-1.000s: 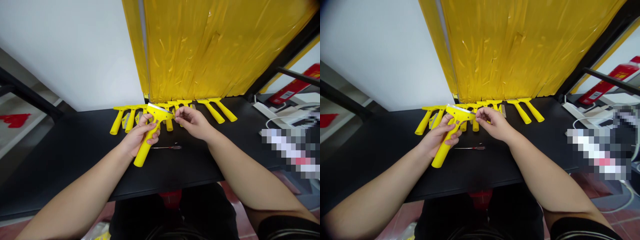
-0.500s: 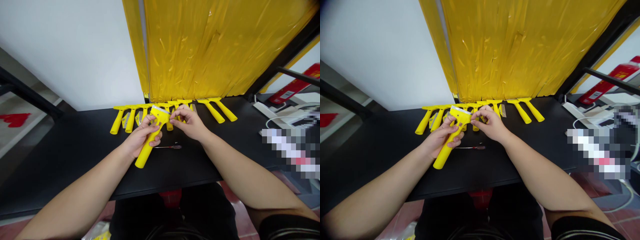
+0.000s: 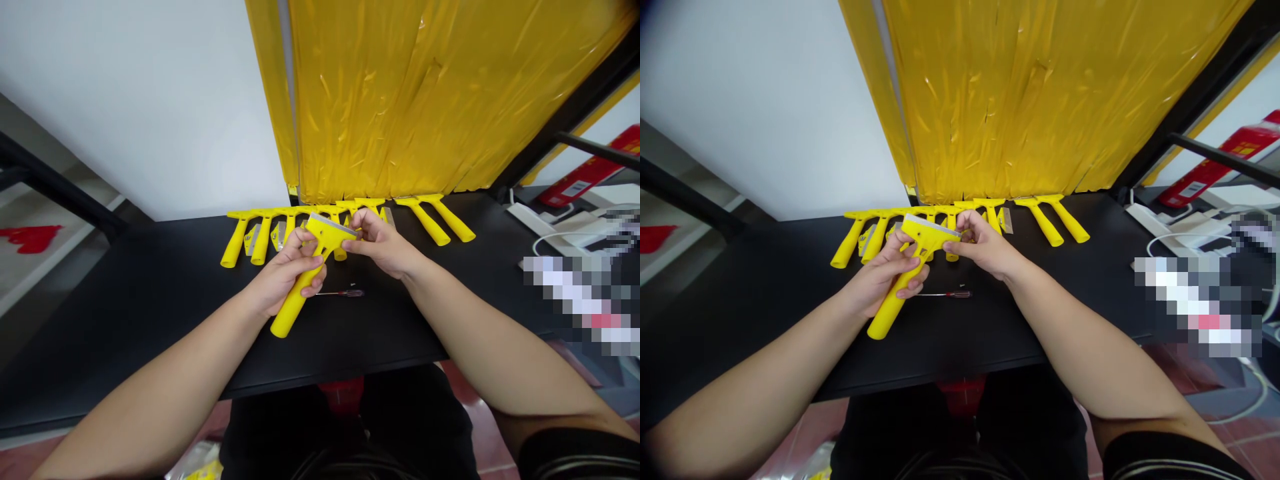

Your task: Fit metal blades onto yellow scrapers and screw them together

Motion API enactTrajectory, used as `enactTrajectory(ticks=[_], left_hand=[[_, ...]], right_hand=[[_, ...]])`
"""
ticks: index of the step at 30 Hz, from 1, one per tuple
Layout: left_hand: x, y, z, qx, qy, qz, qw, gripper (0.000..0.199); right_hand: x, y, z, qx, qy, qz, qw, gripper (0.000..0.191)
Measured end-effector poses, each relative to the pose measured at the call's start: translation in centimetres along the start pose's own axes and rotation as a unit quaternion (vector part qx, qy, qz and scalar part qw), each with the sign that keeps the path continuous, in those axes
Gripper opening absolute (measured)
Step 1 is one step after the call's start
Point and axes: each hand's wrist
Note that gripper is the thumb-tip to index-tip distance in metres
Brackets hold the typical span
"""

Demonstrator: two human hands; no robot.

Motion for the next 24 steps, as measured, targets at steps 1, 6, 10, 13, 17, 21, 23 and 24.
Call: enactTrajectory(ticks=[1,6,10,13,17,21,23,24], left_hand=[[0.0,0.0,0.0,0.000,-0.013,-0.006,1.000,0.044],[-0.3,0.3,-0.4,-0.033,-0.063,0.001,0.997,0.049],[-0.5,0.8,-1.2,-0.082,-0.071,0.033,0.994,0.051],[-0.8,1.0,-1.5,-0.105,-0.057,0.058,0.991,0.051],[-1.0,1.0,-1.8,-0.114,-0.030,0.079,0.990,0.052],[-1.0,1.0,-2.1,-0.126,0.008,0.102,0.987,0.051],[-1.0,1.1,-2.2,-0.135,0.024,0.113,0.984,0.052],[-1.0,1.1,-2.2,-0.142,0.031,0.117,0.982,0.052]], right_hand=[[-0.1,0.1,0.0,-0.004,0.007,0.003,1.000,0.061],[0.5,0.0,-1.3,0.010,-0.105,-0.016,0.994,0.060],[2.3,-0.7,-1.5,0.280,-0.314,-0.013,0.907,0.029],[3.0,-1.2,-0.2,0.394,-0.371,0.008,0.841,0.018],[3.2,-1.5,0.8,0.414,-0.401,0.001,0.817,0.007],[4.0,-1.2,-1.1,0.361,-0.359,-0.028,0.860,0.001],[4.2,-0.9,-2.5,0.300,-0.350,-0.027,0.887,0.005],[4.2,-0.8,-3.0,0.262,-0.351,-0.021,0.898,0.008]])
Point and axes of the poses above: each hand's wrist, its own y-axis towards the middle knuckle, its own z-axis out of the palm, x = y × z, and after that the axes turned 15 degrees about -z, right-handed
